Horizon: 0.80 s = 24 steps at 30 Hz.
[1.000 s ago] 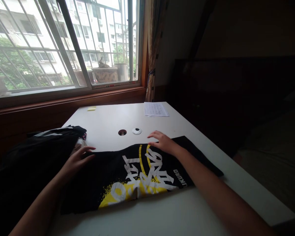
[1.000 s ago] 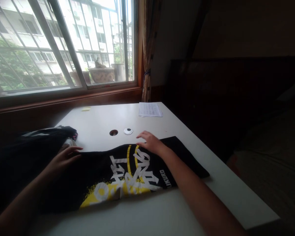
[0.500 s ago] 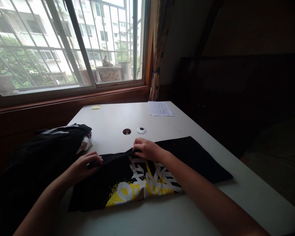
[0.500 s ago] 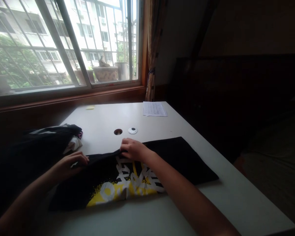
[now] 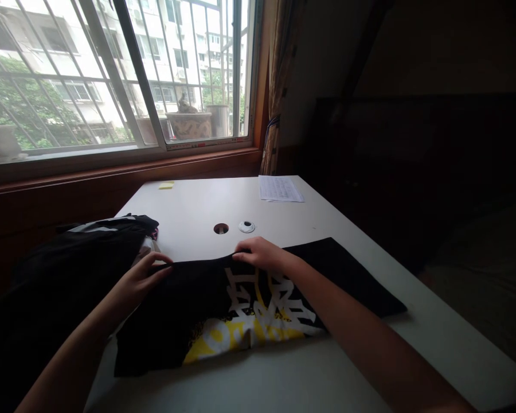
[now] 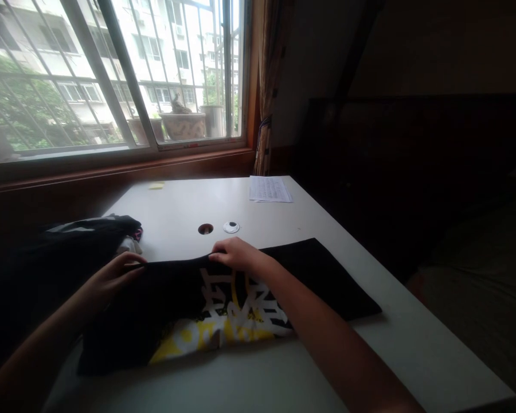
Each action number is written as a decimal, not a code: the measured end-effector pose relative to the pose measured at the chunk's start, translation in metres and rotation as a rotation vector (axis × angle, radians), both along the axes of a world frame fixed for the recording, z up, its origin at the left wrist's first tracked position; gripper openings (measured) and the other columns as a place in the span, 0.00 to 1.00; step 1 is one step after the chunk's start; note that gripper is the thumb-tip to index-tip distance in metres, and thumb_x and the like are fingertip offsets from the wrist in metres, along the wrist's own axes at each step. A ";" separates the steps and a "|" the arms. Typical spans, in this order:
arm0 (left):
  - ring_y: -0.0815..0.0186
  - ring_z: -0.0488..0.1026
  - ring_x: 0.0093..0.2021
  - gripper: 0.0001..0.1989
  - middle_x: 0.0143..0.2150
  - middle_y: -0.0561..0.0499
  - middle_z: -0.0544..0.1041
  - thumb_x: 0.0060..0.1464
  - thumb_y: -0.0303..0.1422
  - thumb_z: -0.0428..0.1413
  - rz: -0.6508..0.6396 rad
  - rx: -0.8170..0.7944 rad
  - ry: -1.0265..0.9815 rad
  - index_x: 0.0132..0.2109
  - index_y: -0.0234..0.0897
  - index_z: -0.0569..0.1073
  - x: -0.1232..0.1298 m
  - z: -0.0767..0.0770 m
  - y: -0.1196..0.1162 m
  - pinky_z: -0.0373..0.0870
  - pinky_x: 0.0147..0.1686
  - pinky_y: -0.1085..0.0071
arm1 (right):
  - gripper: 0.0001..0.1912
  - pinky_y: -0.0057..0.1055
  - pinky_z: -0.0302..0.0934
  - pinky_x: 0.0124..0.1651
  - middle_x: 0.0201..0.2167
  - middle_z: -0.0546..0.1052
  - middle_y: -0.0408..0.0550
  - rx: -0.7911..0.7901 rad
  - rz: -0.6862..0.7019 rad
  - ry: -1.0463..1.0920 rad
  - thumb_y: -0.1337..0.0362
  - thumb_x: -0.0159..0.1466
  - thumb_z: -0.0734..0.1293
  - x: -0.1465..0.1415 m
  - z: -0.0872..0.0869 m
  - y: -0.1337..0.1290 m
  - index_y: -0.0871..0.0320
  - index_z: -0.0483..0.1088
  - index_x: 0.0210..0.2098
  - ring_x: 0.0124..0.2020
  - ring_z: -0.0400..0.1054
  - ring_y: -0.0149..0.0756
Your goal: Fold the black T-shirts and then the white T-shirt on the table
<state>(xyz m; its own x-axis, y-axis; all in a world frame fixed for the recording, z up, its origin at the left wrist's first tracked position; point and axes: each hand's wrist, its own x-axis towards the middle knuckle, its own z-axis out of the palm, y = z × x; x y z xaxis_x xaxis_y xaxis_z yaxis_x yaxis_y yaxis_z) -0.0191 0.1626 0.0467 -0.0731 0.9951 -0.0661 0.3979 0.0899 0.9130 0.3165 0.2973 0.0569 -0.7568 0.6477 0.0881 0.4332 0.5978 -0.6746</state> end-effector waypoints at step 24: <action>0.49 0.77 0.45 0.14 0.41 0.41 0.80 0.55 0.44 0.52 0.116 0.300 0.597 0.39 0.40 0.75 -0.012 -0.049 0.033 0.71 0.49 0.57 | 0.17 0.37 0.65 0.47 0.46 0.78 0.51 0.403 -0.269 -0.110 0.52 0.67 0.70 0.016 -0.062 0.017 0.54 0.71 0.50 0.45 0.73 0.42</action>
